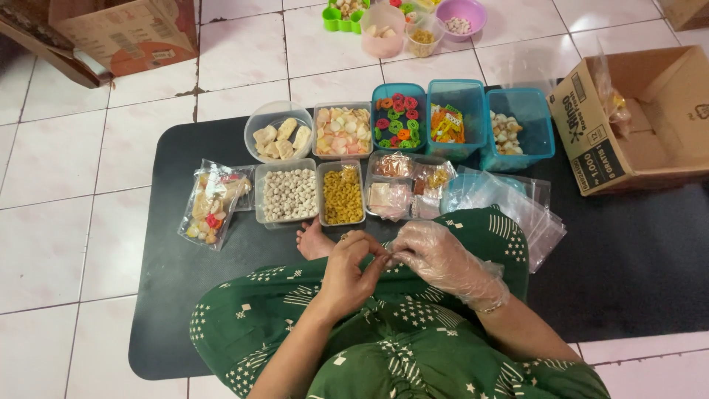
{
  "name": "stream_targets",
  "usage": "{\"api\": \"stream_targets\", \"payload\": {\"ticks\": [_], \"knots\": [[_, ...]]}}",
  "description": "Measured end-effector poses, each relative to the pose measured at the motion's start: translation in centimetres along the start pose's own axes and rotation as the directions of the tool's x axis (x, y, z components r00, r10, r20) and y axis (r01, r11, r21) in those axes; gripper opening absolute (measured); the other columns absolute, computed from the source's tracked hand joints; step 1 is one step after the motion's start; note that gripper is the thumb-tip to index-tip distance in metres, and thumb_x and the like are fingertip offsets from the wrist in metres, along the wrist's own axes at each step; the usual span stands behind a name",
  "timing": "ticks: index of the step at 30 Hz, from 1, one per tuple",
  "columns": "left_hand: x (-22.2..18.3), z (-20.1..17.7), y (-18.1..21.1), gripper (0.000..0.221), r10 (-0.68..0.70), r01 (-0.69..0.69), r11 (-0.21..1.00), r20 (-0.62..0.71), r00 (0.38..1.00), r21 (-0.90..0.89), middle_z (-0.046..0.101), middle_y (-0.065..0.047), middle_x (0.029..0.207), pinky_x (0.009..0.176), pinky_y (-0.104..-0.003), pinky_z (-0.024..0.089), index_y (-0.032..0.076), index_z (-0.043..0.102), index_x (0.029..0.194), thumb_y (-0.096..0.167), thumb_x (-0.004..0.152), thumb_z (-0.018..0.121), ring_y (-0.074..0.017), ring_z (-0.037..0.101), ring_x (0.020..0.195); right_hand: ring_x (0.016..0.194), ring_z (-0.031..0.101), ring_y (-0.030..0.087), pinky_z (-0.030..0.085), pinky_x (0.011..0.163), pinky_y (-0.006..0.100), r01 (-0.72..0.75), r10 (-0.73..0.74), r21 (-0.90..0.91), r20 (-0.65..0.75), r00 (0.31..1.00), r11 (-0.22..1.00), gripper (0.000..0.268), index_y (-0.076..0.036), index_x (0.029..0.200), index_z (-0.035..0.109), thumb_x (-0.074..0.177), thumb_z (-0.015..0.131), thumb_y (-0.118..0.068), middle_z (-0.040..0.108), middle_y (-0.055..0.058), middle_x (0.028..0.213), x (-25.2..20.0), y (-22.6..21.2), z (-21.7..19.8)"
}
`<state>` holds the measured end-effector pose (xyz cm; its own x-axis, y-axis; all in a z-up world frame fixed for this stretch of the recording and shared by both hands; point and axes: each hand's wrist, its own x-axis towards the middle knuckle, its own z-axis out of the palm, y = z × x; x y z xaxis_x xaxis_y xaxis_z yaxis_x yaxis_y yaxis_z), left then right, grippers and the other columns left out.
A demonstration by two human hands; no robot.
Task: A person is manually filling small plastic pouches with various types of snacks and crackers from multiple containers.
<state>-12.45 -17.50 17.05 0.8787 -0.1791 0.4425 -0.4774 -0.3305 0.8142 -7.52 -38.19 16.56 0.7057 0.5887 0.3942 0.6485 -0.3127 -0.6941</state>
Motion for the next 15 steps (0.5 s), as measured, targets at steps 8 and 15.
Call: {"api": "stream_targets", "payload": {"ticks": [8,15], "knots": [[0.4,0.1,0.1,0.009,0.068,-0.068,0.995,0.002,0.998,0.069,0.065,-0.01,0.078,0.071,-0.04,0.053,0.008,0.07,0.08,0.006,0.087,0.076,-0.0341,0.064,0.075,0.078,0.07,0.028,0.058,0.072,0.038,0.0,0.0,0.046,-0.007,1.0,0.999,0.005,-0.016,0.093,0.074,0.088,0.076,-0.016,0.068,0.003,0.082,-0.1,0.1,0.0],[0.3,-0.6,-0.5,0.007,-0.01,0.011,0.999,0.009,1.0,-0.03,0.069,-0.01,0.079,0.075,-0.041,0.055,0.008,0.073,0.081,0.005,0.087,0.076,-0.0327,0.067,0.077,0.073,0.068,0.028,0.056,0.071,0.037,0.02,-0.02,-0.016,-0.023,1.0,1.0,0.002,-0.016,0.09,0.073,0.091,0.074,-0.018,0.065,0.002,0.078,0.0,-0.4,-0.2]]}}
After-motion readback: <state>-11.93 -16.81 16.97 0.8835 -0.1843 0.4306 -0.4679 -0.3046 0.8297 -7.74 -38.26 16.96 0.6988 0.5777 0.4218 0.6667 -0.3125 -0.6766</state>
